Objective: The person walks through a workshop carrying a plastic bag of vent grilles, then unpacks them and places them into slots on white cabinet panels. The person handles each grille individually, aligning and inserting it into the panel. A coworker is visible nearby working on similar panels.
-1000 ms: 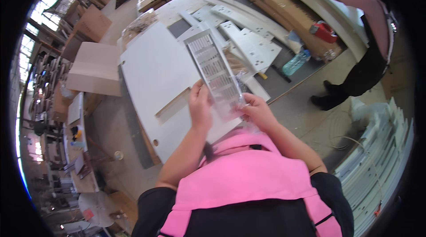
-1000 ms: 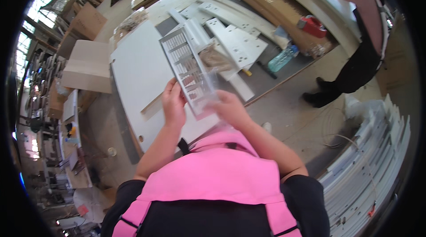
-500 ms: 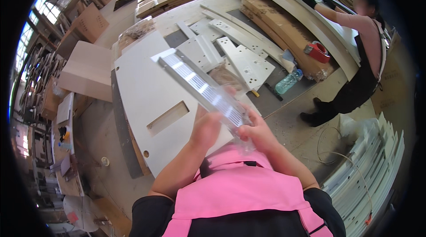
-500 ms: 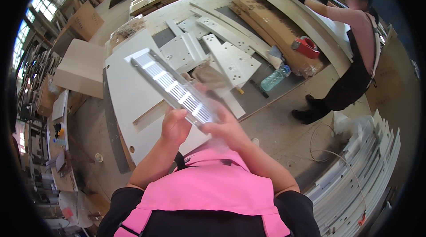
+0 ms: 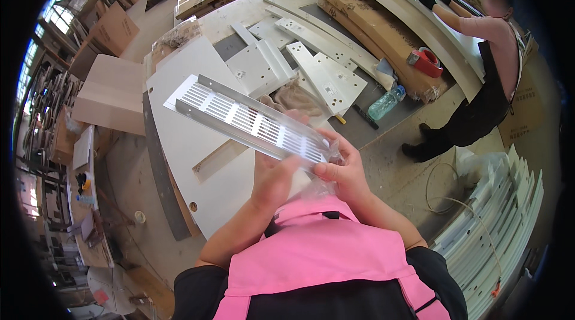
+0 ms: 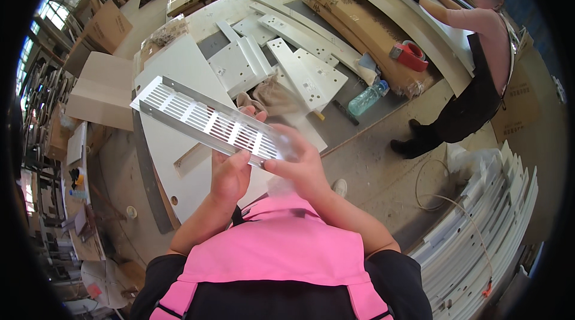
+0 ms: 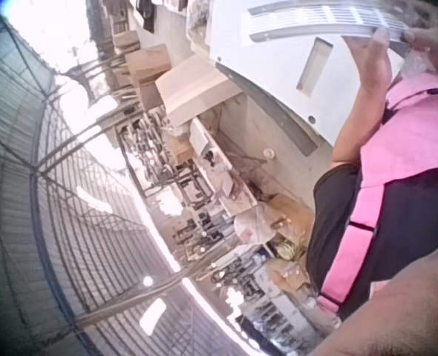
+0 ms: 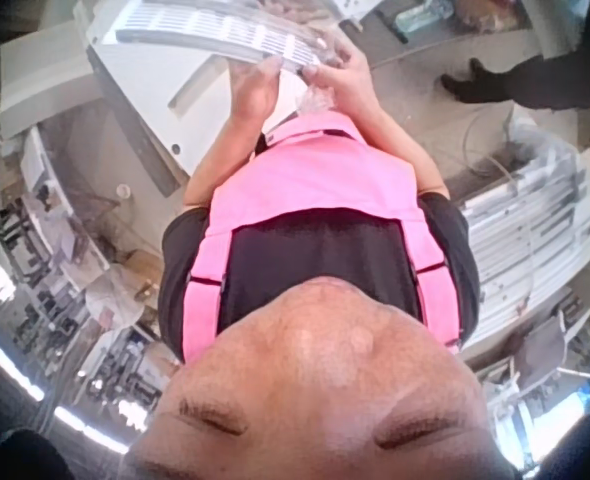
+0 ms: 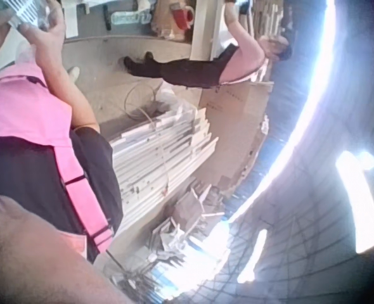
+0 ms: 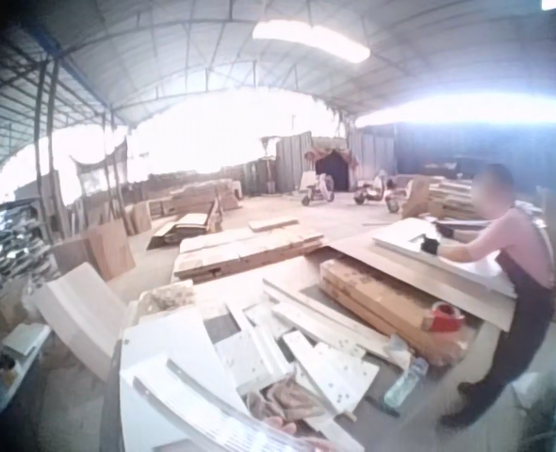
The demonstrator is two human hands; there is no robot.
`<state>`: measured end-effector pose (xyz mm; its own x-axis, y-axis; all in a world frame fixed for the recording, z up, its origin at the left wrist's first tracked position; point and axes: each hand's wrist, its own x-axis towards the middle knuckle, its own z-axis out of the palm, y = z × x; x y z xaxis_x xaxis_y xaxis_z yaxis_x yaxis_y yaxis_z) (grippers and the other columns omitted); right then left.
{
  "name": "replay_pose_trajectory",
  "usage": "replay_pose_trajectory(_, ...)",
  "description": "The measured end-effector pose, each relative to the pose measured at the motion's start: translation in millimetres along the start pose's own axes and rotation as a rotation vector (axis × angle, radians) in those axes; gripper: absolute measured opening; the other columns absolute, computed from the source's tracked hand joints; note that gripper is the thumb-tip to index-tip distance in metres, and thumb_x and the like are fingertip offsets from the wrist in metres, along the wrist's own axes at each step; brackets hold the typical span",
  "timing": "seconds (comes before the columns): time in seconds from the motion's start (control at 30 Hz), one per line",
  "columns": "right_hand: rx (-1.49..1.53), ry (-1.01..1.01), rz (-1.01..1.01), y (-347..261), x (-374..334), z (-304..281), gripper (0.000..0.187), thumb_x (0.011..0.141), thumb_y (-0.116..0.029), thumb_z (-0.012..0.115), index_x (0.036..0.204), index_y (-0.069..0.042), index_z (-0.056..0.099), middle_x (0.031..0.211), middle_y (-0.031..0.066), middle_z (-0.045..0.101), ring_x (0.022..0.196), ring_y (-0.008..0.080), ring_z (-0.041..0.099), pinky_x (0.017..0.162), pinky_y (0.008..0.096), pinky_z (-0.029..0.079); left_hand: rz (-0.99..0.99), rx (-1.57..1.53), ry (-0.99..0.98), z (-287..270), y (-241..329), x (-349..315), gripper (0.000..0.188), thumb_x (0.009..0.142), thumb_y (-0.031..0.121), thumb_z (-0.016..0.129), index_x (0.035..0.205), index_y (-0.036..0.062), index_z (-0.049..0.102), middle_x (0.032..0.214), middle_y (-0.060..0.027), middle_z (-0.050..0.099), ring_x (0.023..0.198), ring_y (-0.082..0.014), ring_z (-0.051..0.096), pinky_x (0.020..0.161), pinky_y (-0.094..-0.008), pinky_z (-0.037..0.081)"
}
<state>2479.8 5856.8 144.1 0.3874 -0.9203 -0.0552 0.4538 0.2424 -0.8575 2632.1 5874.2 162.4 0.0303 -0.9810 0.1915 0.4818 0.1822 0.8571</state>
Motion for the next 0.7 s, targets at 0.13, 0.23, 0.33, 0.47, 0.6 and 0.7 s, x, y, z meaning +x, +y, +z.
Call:
replay_pose_trajectory(0.13,-0.004,0.028,0.023,-4,-1,1,0.065,0.069,-0.007,0.078,0.129,-0.001,0.053,0.112,0.0050,0.060,0.094,0.0114,0.059,0.077,0.0241,0.049,0.006,-0.023,0.036,3,1,-1,0.072,0.076,0.005,0.053,0.142,0.0023,0.025,0.141,-0.0181,0.036,0.136,-0.0360,0.034,0.110,-0.0476,0.035)
replay_pose_trajectory(0.23,0.005,0.046,0.049,-6,0,2,0.063,0.069,-0.005,0.076,0.128,-0.001,0.054,0.109,0.0057,0.062,0.091,0.0121,0.060,0.075,0.0244,0.050,-0.001,-0.037,0.053,3,-2,0,0.071,0.076,0.005,0.052,0.142,0.0009,0.025,0.141,-0.0180,0.036,0.136,-0.0355,0.034,0.110,-0.0478,0.035)
replay_pose_trajectory(0.33,-0.007,0.083,0.042,-2,1,-2,0.062,0.069,-0.004,0.074,0.128,-0.002,0.054,0.104,0.0062,0.062,0.085,0.0115,0.060,0.069,0.0240,0.049,-0.023,-0.069,0.062,-1,-12,1,0.071,0.076,0.005,0.053,0.142,0.0001,0.025,0.141,-0.0180,0.036,0.135,-0.0343,0.036,0.110,-0.0472,0.035)
replay_pose_trajectory(0.47,0.096,0.087,0.204,9,4,-12,0.075,0.067,-0.009,0.080,0.133,-0.003,0.046,0.089,0.0044,0.060,0.060,0.0083,0.051,0.051,0.0202,0.037,-0.060,-0.110,0.092,-11,-31,0,0.070,0.077,0.003,0.054,0.141,-0.0015,0.027,0.141,-0.0174,0.037,0.134,-0.0311,0.038,0.110,-0.0458,0.034)
replay_pose_trajectory(0.6,0.096,0.051,0.203,17,-6,-24,0.088,0.071,-0.021,0.078,0.144,-0.012,0.031,0.114,0.0084,0.051,0.059,0.0094,0.047,0.050,0.0228,0.037,-0.068,-0.086,0.172,-12,-50,-10,0.070,0.078,0.004,0.057,0.141,-0.0023,0.027,0.139,-0.0150,0.039,0.133,-0.0287,0.038,0.109,-0.0425,0.033)
replay_pose_trajectory(0.7,0.125,0.023,0.224,18,-16,-28,0.097,0.071,-0.027,0.077,0.149,-0.015,0.020,0.103,0.0061,0.052,0.056,0.0085,0.044,0.049,0.0226,0.036,-0.066,-0.113,0.223,-10,-59,-16,0.071,0.079,0.006,0.060,0.141,-0.0022,0.027,0.139,-0.0143,0.039,0.134,-0.0278,0.037,0.109,-0.0406,0.033)
